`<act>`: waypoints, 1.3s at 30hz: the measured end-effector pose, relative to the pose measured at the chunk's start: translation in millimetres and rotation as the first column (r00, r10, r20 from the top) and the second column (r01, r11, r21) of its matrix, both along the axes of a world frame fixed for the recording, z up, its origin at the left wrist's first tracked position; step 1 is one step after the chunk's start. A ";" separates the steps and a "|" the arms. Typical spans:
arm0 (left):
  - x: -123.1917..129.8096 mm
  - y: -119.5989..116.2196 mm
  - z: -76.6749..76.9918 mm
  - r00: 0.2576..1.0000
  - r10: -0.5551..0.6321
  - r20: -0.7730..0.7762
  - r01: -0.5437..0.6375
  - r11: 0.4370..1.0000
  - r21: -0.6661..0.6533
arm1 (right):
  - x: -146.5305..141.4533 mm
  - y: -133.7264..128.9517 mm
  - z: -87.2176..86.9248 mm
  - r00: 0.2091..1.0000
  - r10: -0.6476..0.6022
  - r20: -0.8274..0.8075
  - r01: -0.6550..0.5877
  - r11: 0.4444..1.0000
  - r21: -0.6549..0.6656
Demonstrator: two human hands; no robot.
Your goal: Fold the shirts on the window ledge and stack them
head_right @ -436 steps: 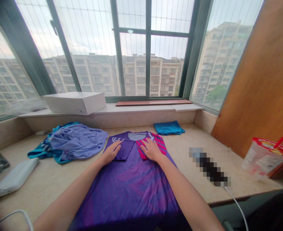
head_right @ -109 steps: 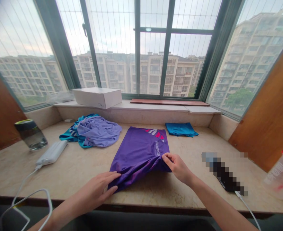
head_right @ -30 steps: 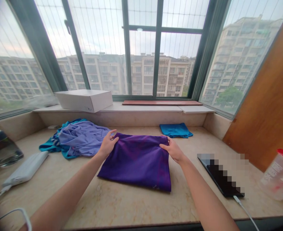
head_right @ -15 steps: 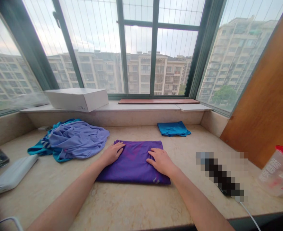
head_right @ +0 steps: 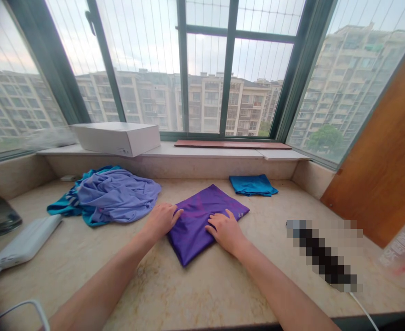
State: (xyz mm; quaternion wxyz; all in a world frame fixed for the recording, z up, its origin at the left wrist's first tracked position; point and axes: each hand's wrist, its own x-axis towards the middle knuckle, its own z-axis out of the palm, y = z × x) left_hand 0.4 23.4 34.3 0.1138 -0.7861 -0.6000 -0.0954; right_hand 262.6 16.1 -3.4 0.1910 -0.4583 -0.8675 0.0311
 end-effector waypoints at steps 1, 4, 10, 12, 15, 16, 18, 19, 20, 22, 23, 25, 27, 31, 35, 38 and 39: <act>-1.1 0.9 -1.9 1.000 -0.014 0.023 0.014 1.000 0.003 | 2.1 4.7 -0.7 0.999 -0.030 0.020 0.030 0.999 0.012; -6.0 4.1 -11.2 0.972 -0.180 0.153 0.185 0.982 -0.021 | 13.1 19.5 3.4 0.991 -0.135 0.019 0.133 0.987 0.091; -11.3 7.2 -25.7 0.895 -0.261 0.363 0.303 0.951 -0.061 | 18.5 -4.0 14.1 0.953 0.172 -0.250 -0.220 0.959 -0.178; -12.4 6.3 -25.3 0.904 -0.245 0.350 0.285 0.956 -0.067 | 19.7 -15.7 14.4 0.943 0.220 -0.249 -0.286 0.919 -0.270; -14.2 4.4 -22.9 0.914 -0.239 0.327 0.278 0.957 -0.077 | 25.0 -20.4 13.4 0.950 0.221 -0.220 -0.283 0.907 -0.311; -14.6 4.0 -22.4 0.917 -0.241 0.318 0.280 0.956 -0.082 | 26.8 -18.9 12.6 0.949 0.226 -0.220 -0.288 0.905 -0.313; -14.5 3.5 -22.1 0.921 -0.249 0.299 0.288 0.953 -0.094 | 29.2 -14.1 10.0 0.945 0.237 -0.227 -0.299 0.905 -0.303; -14.0 3.5 -22.5 0.921 -0.255 0.294 0.294 0.951 -0.098 | 29.5 -11.6 8.4 0.943 0.239 -0.234 -0.302 0.907 -0.292; -13.1 3.5 -23.0 0.919 -0.261 0.295 0.301 0.949 -0.098 | 29.1 -9.6 6.6 0.941 0.237 -0.242 -0.301 0.912 -0.278; -10.6 3.5 -24.1 0.910 -0.270 0.314 0.311 0.946 -0.088 | 26.7 -7.2 3.4 0.939 0.216 -0.267 -0.282 0.928 -0.243; -9.2 3.3 -24.5 0.906 -0.272 0.325 0.312 0.947 -0.079 | 25.0 -6.8 2.1 0.939 0.193 -0.286 -0.261 0.939 -0.224; -6.7 2.2 -24.0 0.903 -0.275 0.331 0.312 0.948 -0.063 | 21.6 -6.6 0.9 0.932 0.124 -0.341 -0.200 0.960 -0.196; -5.1 0.2 -22.0 0.907 -0.281 0.313 0.313 0.948 -0.056 | 19.0 -6.0 0.8 0.907 0.032 -0.419 -0.119 0.976 -0.183; -2.6 -4.4 -16.3 0.918 -0.290 0.269 0.321 0.944 -0.077 | 18.1 -1.0 2.4 0.786 -0.130 -0.605 0.030 0.984 -0.173; 1.6 -4.3 -14.4 0.924 -0.275 0.267 0.309 0.946 -0.095 | 20.7 4.2 4.2 0.688 -0.162 -0.707 0.019 0.979 -0.205; 3.5 -2.0 -13.7 0.943 -0.224 0.248 0.252 0.964 -0.089 | 22.9 5.9 6.1 0.666 -0.172 -0.726 0.002 0.974 -0.228; 3.4 -1.6 -12.8 0.944 -0.208 0.256 0.232 0.970 -0.068 | 23.9 6.1 7.0 0.655 -0.177 -0.734 0.010 0.974 -0.226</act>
